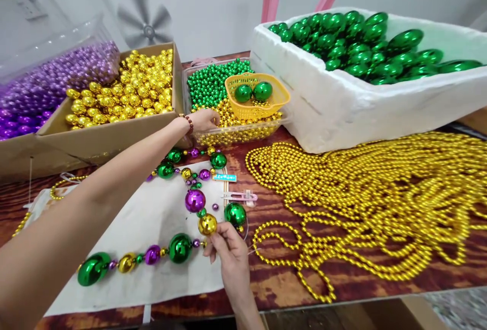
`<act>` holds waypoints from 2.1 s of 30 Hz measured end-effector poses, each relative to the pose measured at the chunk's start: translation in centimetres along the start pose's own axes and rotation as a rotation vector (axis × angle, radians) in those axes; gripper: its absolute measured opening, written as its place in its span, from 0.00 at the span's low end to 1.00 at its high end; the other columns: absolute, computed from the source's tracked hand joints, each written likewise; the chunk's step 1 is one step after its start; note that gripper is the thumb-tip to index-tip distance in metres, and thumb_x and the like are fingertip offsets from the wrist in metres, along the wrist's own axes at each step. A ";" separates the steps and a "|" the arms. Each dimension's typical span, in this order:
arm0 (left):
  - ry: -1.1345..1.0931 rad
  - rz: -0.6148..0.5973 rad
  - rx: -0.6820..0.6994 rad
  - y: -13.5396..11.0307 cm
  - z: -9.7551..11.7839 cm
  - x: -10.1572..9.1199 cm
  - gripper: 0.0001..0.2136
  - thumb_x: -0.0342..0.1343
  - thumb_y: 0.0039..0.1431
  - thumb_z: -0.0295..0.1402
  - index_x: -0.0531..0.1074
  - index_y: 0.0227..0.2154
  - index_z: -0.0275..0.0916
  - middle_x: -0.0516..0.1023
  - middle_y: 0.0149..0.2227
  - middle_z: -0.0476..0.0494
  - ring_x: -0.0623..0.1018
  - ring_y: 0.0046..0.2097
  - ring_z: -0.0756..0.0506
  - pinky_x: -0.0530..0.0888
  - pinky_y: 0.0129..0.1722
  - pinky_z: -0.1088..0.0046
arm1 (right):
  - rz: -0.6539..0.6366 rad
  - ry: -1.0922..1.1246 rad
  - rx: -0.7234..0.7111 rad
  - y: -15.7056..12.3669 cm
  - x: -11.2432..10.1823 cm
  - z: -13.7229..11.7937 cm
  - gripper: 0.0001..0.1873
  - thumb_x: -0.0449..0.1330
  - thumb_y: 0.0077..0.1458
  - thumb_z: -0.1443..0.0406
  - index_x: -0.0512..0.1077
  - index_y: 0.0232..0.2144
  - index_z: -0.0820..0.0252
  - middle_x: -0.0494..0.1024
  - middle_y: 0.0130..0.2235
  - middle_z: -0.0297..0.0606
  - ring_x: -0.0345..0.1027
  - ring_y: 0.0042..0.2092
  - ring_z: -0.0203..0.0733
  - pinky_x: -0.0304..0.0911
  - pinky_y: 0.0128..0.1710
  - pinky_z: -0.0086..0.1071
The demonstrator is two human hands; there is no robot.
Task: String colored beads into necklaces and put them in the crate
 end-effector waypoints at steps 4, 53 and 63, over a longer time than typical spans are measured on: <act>-0.145 0.172 -0.045 -2.1 0.2 -1.9 0.10 0.56 0.54 0.25 0.77 0.39 0.33 0.80 0.36 0.40 0.78 0.40 0.44 0.73 0.43 0.69 | 0.024 0.001 -0.027 0.2 0.0 -0.2 0.18 0.65 0.57 0.51 0.71 0.30 0.60 0.73 0.22 0.33 0.64 0.24 0.33 0.60 0.24 0.24; -1.045 0.694 -0.052 -28.8 -1.4 -1.6 0.07 0.62 0.58 0.34 0.81 0.27 0.41 0.75 0.28 0.47 0.73 0.32 0.50 0.72 0.35 0.73 | -0.019 -0.573 -0.021 4.5 2.8 -2.5 0.13 0.64 0.50 0.55 0.76 0.30 0.60 0.77 0.26 0.35 0.72 0.24 0.38 0.64 0.19 0.26; -0.887 0.783 0.011 -30.2 -0.7 -4.9 0.07 0.60 0.61 0.34 0.80 0.30 0.41 0.77 0.30 0.46 0.75 0.34 0.50 0.73 0.36 0.73 | -0.396 -0.694 -0.288 4.9 11.0 -5.7 0.09 0.60 0.59 0.61 0.78 0.40 0.56 0.80 0.37 0.35 0.71 0.27 0.35 0.63 0.29 0.29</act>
Point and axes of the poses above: each hand's wrist, its own y-axis towards the middle knuckle, its own x-axis out of the palm, z = x × y, the point moved 8 cm from there along y, towards the middle knuckle
